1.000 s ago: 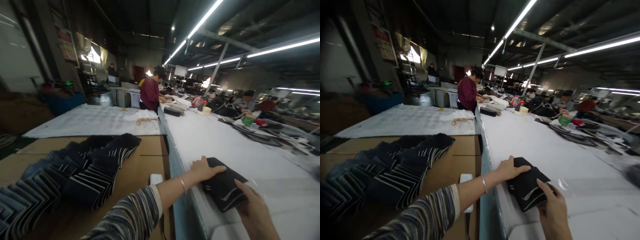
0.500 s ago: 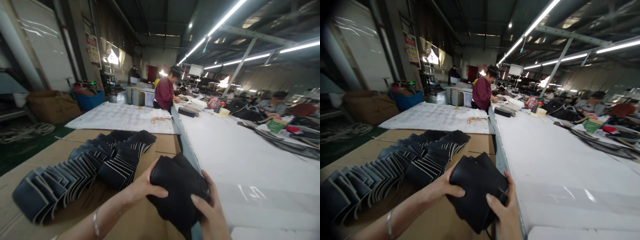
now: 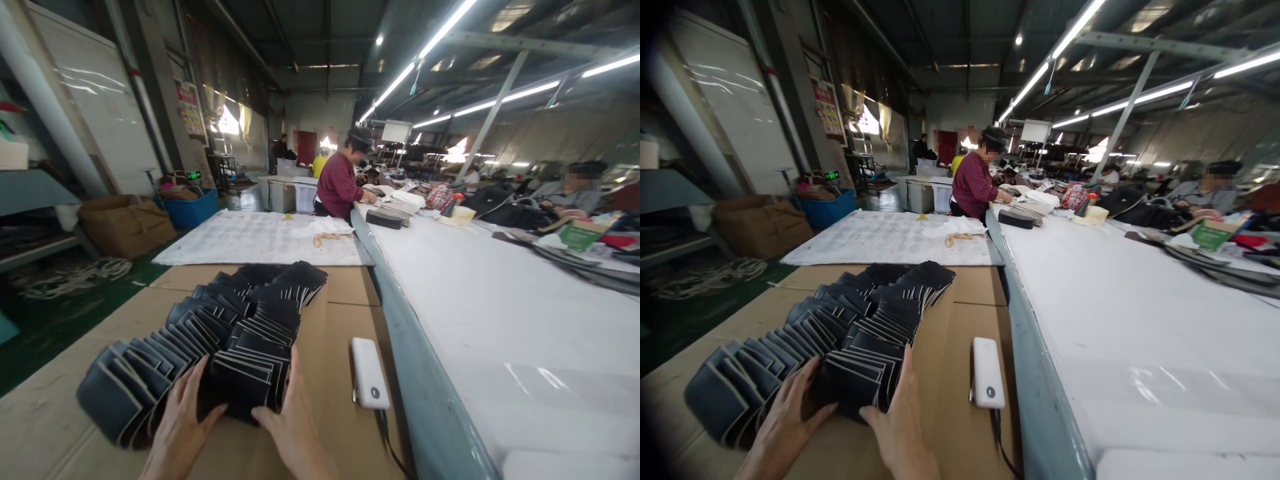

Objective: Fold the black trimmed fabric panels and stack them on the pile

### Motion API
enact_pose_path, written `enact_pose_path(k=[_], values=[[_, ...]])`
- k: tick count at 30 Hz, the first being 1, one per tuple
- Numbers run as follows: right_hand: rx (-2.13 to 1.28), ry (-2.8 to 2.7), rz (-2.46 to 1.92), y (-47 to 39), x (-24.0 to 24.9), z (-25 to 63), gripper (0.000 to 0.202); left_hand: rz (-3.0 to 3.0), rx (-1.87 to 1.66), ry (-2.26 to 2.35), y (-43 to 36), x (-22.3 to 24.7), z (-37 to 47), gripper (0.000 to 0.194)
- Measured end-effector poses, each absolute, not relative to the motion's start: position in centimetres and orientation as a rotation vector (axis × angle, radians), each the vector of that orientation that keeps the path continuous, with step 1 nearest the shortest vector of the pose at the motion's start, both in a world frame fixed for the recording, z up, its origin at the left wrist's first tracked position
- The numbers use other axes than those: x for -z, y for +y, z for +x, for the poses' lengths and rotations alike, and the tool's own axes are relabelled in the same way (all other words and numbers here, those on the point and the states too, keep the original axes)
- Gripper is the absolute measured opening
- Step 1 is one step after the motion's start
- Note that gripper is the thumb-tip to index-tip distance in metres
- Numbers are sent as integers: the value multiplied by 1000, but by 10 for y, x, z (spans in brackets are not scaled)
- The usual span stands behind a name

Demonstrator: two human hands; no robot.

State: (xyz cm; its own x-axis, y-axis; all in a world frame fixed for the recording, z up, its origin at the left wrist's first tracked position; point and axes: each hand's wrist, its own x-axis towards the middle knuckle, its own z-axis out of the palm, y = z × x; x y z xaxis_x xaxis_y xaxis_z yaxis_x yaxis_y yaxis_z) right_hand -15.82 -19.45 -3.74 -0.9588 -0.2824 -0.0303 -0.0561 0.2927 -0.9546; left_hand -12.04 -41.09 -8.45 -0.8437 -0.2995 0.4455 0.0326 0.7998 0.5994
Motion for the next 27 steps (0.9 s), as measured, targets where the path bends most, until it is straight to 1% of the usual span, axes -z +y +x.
enact_pose_path(k=[1, 3, 4, 6, 8, 10, 12, 15, 18, 22, 27], values=[[1735, 2374, -304, -194, 42, -158, 115, 180, 675, -2444, -405, 85, -118, 70], [1726, 2383, -261, -191, 50, -156, 114, 83, 480, -2451, -392, 81, -114, 67], [1712, 2375, -238, -189, 53, -153, 109, 49, 424, -2453, -387, 78, -111, 65], [1675, 2338, -223, -188, 56, -148, 93, 67, 348, -2451, -382, 72, -109, 62], [1646, 2292, -261, -189, 56, -144, 76, 126, 323, -2454, -384, 71, -107, 57], [1631, 2255, -326, -194, 54, -142, 60, 163, 387, -2445, -390, 75, -105, 50], [1618, 2249, -364, -201, 51, -142, 52, 152, 523, -2435, -395, 83, -103, 42], [1627, 2277, -372, -208, 53, -144, 56, 102, 694, -2397, -396, 97, -103, 31], [1592, 2332, -371, -207, 60, -143, 61, 67, 691, -2409, -393, 102, -108, 27], [1457, 2445, -349, -198, 66, -136, 72, 9, 591, -2485, -390, 95, -106, 36], [1459, 2380, -354, -190, 64, -126, 93, 5, 599, -2489, -390, 90, -85, 56]])
